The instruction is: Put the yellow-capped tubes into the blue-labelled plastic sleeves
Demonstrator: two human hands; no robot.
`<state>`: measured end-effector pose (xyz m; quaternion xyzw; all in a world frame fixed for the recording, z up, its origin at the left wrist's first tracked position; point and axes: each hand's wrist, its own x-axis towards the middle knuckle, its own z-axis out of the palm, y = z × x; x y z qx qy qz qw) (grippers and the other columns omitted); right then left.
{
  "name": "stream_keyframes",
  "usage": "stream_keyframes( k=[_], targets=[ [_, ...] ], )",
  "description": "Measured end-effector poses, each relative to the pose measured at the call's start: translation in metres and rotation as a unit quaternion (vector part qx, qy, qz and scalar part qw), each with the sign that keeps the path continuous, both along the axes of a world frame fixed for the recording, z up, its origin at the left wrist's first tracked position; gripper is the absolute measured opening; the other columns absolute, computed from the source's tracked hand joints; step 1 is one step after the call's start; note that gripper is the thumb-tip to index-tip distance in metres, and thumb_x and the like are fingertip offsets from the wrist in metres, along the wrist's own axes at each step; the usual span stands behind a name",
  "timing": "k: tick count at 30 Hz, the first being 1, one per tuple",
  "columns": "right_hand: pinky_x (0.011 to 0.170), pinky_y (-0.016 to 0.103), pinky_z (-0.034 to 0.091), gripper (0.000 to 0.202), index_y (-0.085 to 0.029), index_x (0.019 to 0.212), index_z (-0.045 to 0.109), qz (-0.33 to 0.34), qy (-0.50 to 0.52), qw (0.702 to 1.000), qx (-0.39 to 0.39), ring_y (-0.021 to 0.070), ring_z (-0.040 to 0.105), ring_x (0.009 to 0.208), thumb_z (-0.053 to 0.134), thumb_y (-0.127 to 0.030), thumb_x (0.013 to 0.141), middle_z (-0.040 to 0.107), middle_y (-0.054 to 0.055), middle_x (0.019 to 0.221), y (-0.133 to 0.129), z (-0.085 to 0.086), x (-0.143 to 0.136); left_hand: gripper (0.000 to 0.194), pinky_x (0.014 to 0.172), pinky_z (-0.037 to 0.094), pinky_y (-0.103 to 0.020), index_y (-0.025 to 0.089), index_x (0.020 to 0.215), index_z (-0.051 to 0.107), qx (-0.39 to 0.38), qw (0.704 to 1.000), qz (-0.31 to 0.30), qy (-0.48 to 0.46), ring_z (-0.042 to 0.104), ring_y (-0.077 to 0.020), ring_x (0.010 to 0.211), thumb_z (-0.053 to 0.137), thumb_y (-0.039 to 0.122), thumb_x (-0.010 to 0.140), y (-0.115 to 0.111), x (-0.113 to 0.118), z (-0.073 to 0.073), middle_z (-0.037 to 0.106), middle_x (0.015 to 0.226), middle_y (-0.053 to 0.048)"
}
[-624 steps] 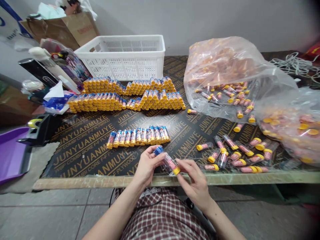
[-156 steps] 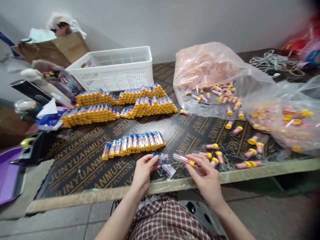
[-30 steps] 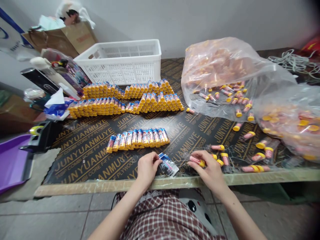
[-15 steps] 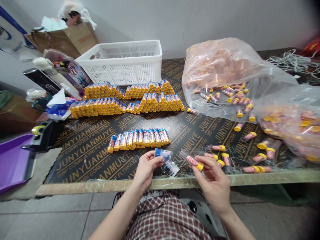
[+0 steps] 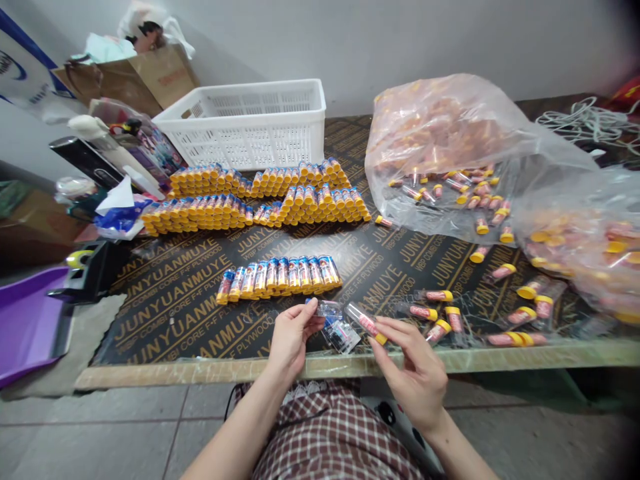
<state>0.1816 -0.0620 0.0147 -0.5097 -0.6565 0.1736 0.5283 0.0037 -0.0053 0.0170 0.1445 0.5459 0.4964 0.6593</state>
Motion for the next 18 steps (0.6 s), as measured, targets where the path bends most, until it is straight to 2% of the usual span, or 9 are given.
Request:
stream_keyframes(
  k=[4, 8, 11, 15, 18],
  targets=[
    [0.085, 0.040, 0.054, 0.037, -0.026, 0.110, 0.063, 0.034, -0.012, 0.999, -0.005, 0.0217, 0.062, 0.097, 0.060, -0.006, 0.080, 0.065, 0.008, 0.105, 0.000, 0.000, -0.005, 0.035, 0.057, 0.049, -0.022, 0.011, 0.064, 0.067, 0.024, 1.000, -0.007, 0.018, 0.059, -0.0103, 0.054, 0.082, 0.041, 0.055, -0.003, 0.003, -0.002, 0.065, 0.057, -0.002],
    [0.089, 0.037, 0.052, 0.040, -0.027, 0.118, 0.061, 0.097, -0.003, 0.993, -0.061, 0.0203, 0.060, 0.104, 0.053, -0.007, 0.084, 0.060, 0.008, 0.114, 0.000, -0.001, -0.006, 0.031, 0.066, 0.053, -0.025, 0.012, 0.078, 0.068, 0.062, 0.998, -0.016, -0.026, 0.063, -0.0117, 0.065, 0.077, 0.038, 0.064, -0.005, 0.008, 0.001, 0.069, 0.073, -0.003],
    [0.085, 0.032, 0.053, 0.039, -0.029, 0.114, 0.063, 0.129, 0.026, 0.988, -0.084, 0.0174, 0.060, 0.099, 0.048, -0.006, 0.086, 0.059, 0.006, 0.108, 0.001, -0.003, -0.005, 0.029, 0.071, 0.053, -0.025, 0.012, 0.084, 0.067, 0.073, 0.995, -0.045, -0.049, 0.063, -0.0114, 0.069, 0.079, 0.029, 0.063, -0.005, 0.008, 0.007, 0.069, 0.077, -0.003],
    [0.079, 0.032, 0.053, 0.033, -0.027, 0.106, 0.065, 0.154, 0.032, 0.983, -0.094, 0.0172, 0.060, 0.091, 0.052, -0.008, 0.083, 0.059, 0.005, 0.097, 0.002, -0.007, -0.005, 0.031, 0.066, 0.052, -0.022, 0.013, 0.083, 0.065, 0.061, 0.995, -0.057, -0.057, 0.062, -0.0096, 0.066, 0.082, 0.022, 0.059, -0.004, 0.007, 0.011, 0.068, 0.076, -0.001],
    [0.076, 0.033, 0.054, 0.037, -0.027, 0.112, 0.060, 0.142, 0.029, 0.984, -0.099, 0.0177, 0.059, 0.089, 0.051, -0.007, 0.082, 0.057, 0.005, 0.097, 0.003, -0.010, -0.006, 0.035, 0.067, 0.052, -0.024, 0.012, 0.086, 0.065, 0.050, 0.993, -0.084, -0.059, 0.063, -0.0112, 0.066, 0.083, 0.022, 0.057, -0.006, 0.007, 0.012, 0.069, 0.076, -0.003]
  ],
)
